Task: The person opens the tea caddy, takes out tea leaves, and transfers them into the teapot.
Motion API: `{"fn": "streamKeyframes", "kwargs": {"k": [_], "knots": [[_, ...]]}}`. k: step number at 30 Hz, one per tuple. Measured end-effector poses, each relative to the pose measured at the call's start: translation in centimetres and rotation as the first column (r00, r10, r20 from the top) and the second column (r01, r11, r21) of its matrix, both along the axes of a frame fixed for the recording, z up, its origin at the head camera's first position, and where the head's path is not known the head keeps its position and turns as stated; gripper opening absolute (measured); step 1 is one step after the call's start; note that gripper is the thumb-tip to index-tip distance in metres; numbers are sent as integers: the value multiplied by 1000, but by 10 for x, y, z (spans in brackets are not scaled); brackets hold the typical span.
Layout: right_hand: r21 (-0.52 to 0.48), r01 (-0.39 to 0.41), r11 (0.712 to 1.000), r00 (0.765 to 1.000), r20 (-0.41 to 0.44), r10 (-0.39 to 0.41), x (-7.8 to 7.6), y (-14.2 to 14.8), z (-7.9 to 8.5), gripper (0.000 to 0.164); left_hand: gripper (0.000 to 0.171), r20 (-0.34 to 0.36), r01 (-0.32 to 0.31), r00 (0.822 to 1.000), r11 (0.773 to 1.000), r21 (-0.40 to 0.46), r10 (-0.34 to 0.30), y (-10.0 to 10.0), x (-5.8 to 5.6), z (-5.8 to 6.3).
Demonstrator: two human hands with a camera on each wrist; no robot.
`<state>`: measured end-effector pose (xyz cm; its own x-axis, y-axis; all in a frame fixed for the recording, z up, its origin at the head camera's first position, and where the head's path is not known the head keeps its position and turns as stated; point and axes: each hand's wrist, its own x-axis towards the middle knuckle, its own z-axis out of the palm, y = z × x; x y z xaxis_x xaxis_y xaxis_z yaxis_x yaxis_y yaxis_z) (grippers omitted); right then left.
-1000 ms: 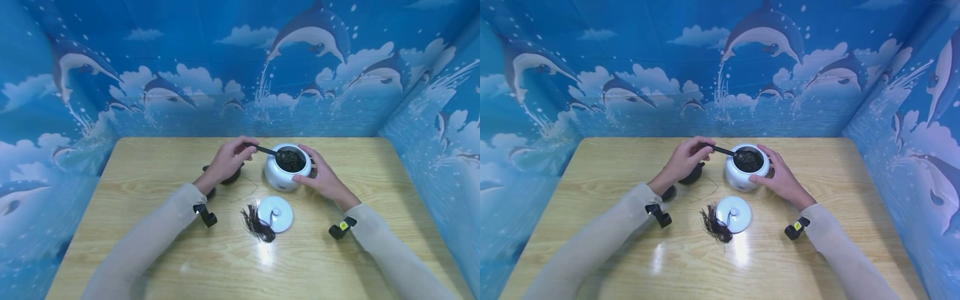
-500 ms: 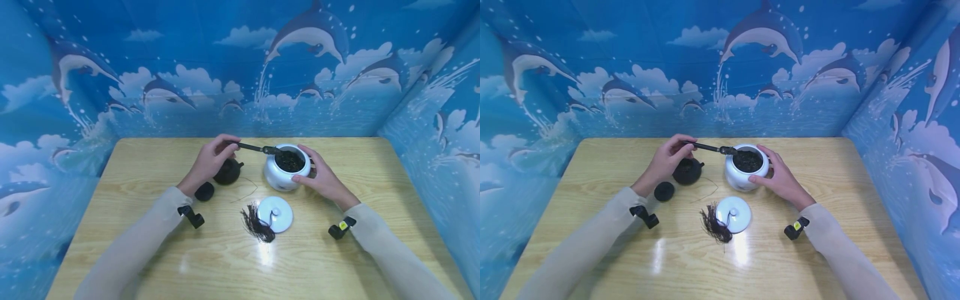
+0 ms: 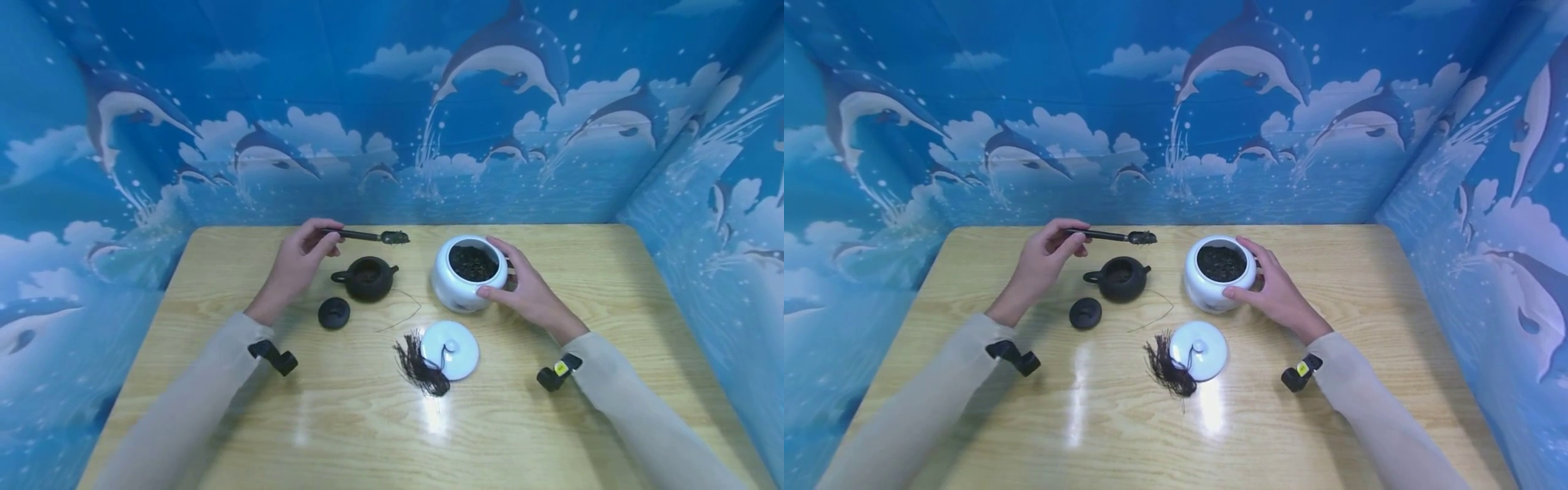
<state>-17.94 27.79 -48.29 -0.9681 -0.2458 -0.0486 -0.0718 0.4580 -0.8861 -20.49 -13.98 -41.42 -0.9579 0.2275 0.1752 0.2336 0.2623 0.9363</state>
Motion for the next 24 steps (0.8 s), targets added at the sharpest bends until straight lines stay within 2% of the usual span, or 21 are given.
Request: {"fn": "streamKeyframes", "kwargs": {"k": [4,9,17,24], "knots": [[2,1,1000,1000,4,-1,0,0,0,94,30,28,-34,999,999,-14,34,-14,2,-2],[3,7,1000,1000,11,-7,1,0,2,94,32,41,-45,998,998,-34,46,-25,4,-10],[4,4,1000,1000,6,-4,0,2,0,95,35,55,-38,998,995,-97,44,-43,-2,-43],[6,4,1000,1000,-3,-4,-1,2,0,95,40,70,-27,997,994,-110,35,-49,-1,-54]]}}
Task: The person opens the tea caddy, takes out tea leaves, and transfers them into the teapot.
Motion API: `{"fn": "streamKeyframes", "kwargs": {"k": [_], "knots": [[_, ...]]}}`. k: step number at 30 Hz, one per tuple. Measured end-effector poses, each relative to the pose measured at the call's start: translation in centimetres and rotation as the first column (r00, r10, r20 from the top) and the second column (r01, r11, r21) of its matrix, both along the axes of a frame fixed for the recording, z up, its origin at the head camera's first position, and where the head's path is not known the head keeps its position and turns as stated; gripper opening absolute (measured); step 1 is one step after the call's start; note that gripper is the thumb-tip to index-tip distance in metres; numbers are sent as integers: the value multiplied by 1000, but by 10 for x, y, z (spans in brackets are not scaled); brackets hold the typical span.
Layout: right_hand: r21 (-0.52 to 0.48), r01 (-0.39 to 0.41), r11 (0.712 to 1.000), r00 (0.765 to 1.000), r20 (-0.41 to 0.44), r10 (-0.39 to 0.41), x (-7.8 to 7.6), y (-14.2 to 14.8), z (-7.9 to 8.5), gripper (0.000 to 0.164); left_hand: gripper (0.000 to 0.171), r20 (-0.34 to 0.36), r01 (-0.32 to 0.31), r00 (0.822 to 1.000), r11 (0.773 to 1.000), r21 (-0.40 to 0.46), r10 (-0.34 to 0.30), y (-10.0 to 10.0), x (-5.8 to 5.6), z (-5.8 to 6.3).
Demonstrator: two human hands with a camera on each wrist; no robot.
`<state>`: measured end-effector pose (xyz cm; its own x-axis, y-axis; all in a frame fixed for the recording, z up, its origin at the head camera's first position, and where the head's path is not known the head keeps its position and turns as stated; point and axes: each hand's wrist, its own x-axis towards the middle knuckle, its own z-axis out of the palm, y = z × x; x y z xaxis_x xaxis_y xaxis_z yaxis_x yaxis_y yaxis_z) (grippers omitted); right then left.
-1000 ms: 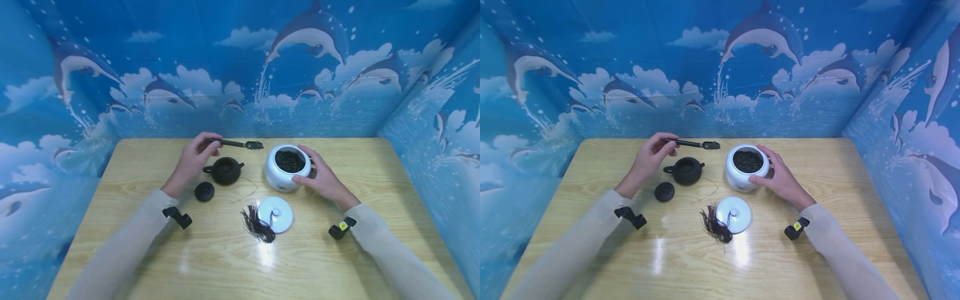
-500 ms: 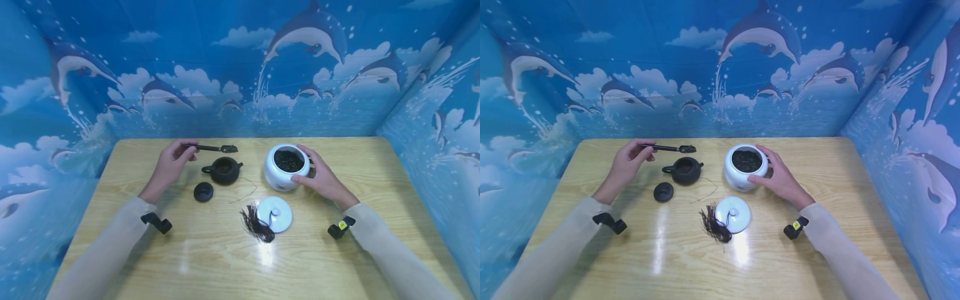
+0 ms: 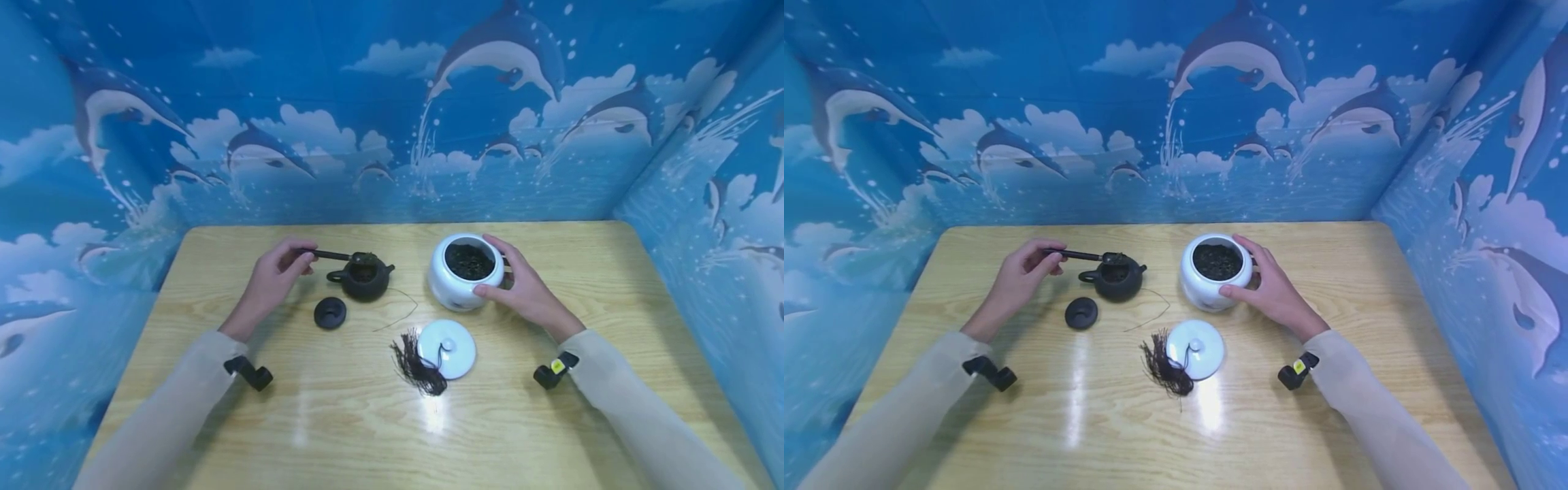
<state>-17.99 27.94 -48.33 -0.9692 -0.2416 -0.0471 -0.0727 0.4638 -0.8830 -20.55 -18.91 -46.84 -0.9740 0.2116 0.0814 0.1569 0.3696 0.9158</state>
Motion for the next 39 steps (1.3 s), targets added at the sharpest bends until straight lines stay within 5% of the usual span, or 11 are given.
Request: {"fn": "streamKeyframes", "kwargs": {"k": [10,21,34,39], "knots": [[3,0,1000,1000,-5,0,-1,0,0,94,36,-73,-8,997,992,-123,-1,-10,1,-6],[5,2,1000,1000,6,-2,1,-1,0,94,32,-183,-10,983,972,-234,-34,-10,0,0],[2,-2,1000,1000,3,2,2,-1,2,94,26,-224,-24,974,975,-222,-27,-9,-1,6],[11,5,1000,1000,11,-5,1,-1,1,93,29,-170,-28,985,978,-207,-8,-8,-1,7]]}}
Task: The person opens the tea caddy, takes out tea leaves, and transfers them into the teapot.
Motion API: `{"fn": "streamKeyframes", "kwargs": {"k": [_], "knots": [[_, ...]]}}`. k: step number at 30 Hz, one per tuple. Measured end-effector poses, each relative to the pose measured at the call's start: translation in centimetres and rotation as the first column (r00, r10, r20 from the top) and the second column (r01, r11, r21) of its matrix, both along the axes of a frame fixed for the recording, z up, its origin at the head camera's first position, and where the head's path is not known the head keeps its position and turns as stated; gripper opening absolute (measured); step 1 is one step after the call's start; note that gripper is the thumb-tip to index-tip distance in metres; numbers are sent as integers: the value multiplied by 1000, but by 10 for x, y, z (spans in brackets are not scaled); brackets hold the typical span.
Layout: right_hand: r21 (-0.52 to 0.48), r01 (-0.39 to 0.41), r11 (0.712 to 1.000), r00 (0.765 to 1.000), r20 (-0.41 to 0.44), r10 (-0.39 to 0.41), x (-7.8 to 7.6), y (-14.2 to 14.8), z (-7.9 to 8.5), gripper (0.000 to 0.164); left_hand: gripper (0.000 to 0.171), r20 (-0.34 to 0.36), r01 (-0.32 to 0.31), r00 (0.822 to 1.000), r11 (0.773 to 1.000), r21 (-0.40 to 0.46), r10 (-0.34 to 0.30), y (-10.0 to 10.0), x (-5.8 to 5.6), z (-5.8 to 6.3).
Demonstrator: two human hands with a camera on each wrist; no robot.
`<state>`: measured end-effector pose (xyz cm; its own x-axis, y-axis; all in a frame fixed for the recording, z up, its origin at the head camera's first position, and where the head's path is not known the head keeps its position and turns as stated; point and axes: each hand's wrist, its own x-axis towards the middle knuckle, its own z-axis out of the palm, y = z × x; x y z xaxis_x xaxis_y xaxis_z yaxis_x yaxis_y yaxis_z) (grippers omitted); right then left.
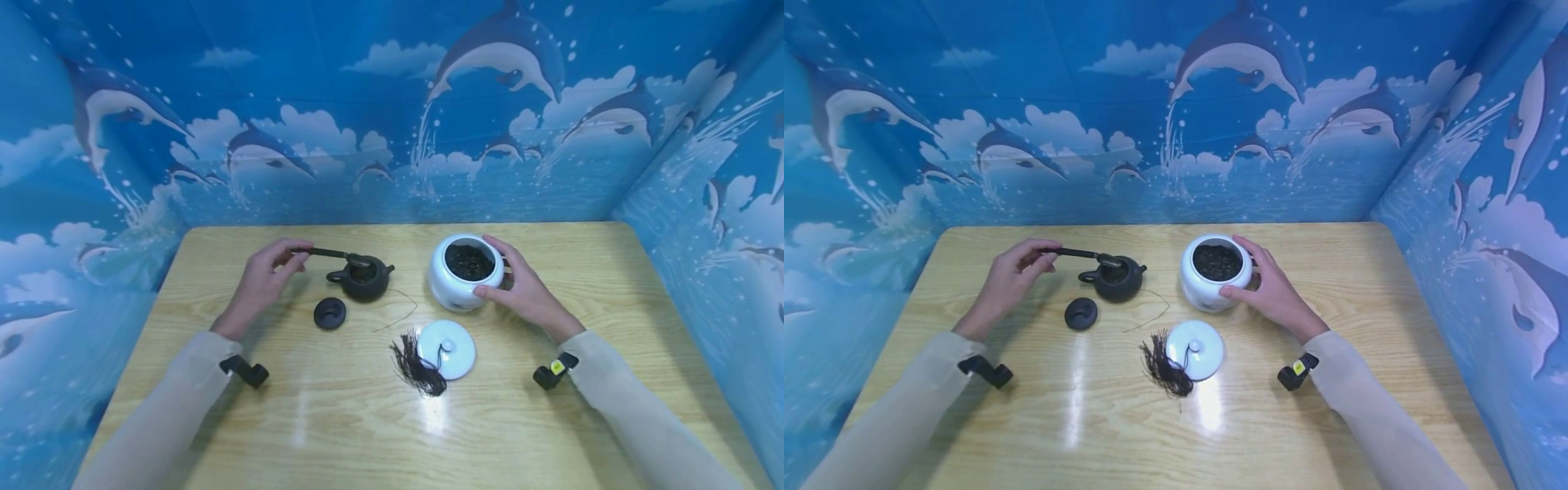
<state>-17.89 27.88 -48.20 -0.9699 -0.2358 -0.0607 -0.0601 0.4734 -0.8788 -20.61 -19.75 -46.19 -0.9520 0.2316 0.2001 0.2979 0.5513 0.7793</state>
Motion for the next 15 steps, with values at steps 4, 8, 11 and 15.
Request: {"fn": "streamKeyframes", "kwargs": {"k": [4,8,11,15], "knots": [[-3,-2,1000,1000,6,2,-1,0,-1,93,35,61,-12,998,1000,11,12,-2,1,-3],[3,0,1000,1000,10,0,-1,1,-1,93,39,122,-29,992,999,44,23,-5,2,-8],[12,-1,1000,1000,6,1,-2,1,0,94,41,173,-50,984,995,81,35,-7,2,-10],[16,-2,1000,1000,-1,2,-2,0,1,95,44,221,-90,973,987,131,59,-12,4,-10]]}}
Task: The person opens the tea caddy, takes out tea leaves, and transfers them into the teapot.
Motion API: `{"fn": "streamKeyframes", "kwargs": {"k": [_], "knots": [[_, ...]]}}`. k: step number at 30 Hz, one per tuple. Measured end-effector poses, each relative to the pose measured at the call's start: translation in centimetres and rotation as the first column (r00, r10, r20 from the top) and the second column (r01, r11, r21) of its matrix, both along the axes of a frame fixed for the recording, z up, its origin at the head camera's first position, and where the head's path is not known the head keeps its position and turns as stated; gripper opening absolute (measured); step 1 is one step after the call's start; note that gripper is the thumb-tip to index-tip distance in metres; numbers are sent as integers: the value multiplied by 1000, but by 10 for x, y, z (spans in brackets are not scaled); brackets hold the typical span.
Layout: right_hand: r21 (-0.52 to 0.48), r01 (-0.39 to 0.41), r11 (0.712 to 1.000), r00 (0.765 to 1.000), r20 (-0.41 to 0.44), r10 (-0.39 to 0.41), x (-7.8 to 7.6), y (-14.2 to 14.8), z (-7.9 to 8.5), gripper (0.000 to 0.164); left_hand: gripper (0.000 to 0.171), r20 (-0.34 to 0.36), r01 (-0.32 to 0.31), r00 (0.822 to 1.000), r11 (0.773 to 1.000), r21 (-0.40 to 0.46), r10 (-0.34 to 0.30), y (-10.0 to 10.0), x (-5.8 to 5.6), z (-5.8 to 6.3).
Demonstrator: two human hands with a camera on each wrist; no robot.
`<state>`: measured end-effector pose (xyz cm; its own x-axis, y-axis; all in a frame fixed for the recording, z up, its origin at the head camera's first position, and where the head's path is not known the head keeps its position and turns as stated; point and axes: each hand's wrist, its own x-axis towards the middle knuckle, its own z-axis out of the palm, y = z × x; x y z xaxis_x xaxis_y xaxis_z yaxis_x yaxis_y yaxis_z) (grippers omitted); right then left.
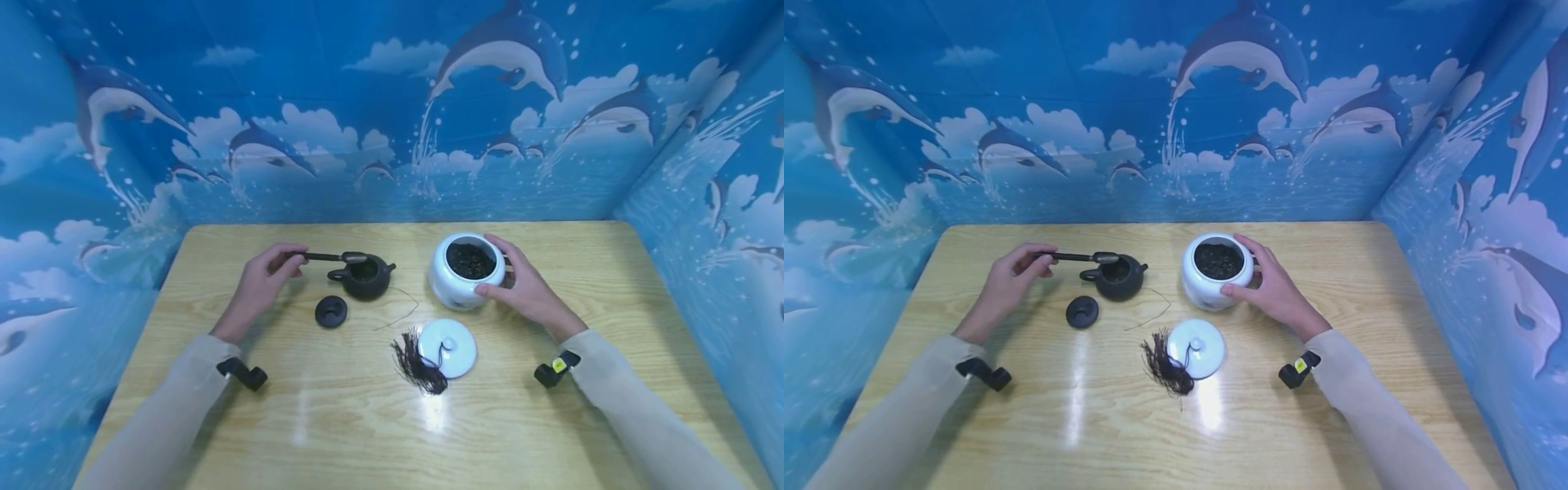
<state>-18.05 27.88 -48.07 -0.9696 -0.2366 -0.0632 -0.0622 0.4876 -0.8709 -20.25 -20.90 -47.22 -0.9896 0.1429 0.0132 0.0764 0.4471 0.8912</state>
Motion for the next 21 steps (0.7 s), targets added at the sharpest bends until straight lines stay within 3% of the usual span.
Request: {"fn": "streamKeyframes", "kwargs": {"k": [5,13,21], "knots": [[7,3,1000,1000,-5,-3,1,0,1,94,46,-17,-57,998,998,37,58,-7,-2,1],[5,2,1000,1000,-6,-2,2,0,1,94,50,-57,-145,988,989,-23,144,-16,-5,-5],[13,-1,1000,1000,-6,1,3,-1,1,93,49,-31,-211,977,975,-74,209,-20,-4,-12]]}}
